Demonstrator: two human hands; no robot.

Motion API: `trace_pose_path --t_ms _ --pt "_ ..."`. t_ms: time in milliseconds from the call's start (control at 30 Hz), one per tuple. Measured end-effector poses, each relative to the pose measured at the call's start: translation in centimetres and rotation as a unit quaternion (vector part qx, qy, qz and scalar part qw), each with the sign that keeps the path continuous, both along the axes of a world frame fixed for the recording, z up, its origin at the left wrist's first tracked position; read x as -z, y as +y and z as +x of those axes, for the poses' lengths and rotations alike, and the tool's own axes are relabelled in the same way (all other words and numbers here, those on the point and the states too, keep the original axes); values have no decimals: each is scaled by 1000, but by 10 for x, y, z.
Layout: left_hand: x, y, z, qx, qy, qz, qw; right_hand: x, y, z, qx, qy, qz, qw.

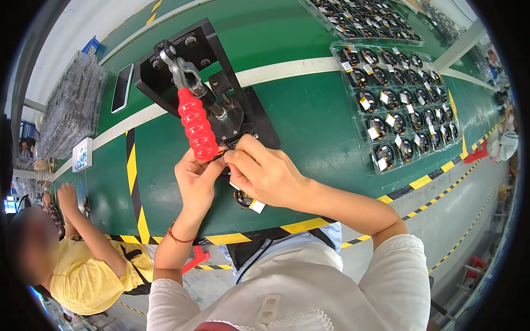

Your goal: Assembling electronic cooling fan units using a manual press tool on an assembly line.

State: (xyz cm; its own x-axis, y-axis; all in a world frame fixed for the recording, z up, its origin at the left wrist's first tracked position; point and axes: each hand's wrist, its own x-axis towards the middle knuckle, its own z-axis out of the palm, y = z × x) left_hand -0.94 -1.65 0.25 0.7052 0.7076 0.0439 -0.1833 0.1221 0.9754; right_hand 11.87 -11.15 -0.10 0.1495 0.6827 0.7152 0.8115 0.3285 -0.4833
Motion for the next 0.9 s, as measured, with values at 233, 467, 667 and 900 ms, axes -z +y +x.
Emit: trace_pose_path --t_ms 233,467,667,900 --pt "-1 6 0 18 13 14 1000 -6 0 2 -9 50 -29 998" --pt "-17 21 -5 171 -288 -80 939 -43 22 33 0 24 289 957" --pt "-14 41 -10 160 -482 -441 740 -99 62 50 -88 -345 245 902" --pt "27 35 -14 38 -146 -178 972 -162 64 37 -107 -166 169 966"
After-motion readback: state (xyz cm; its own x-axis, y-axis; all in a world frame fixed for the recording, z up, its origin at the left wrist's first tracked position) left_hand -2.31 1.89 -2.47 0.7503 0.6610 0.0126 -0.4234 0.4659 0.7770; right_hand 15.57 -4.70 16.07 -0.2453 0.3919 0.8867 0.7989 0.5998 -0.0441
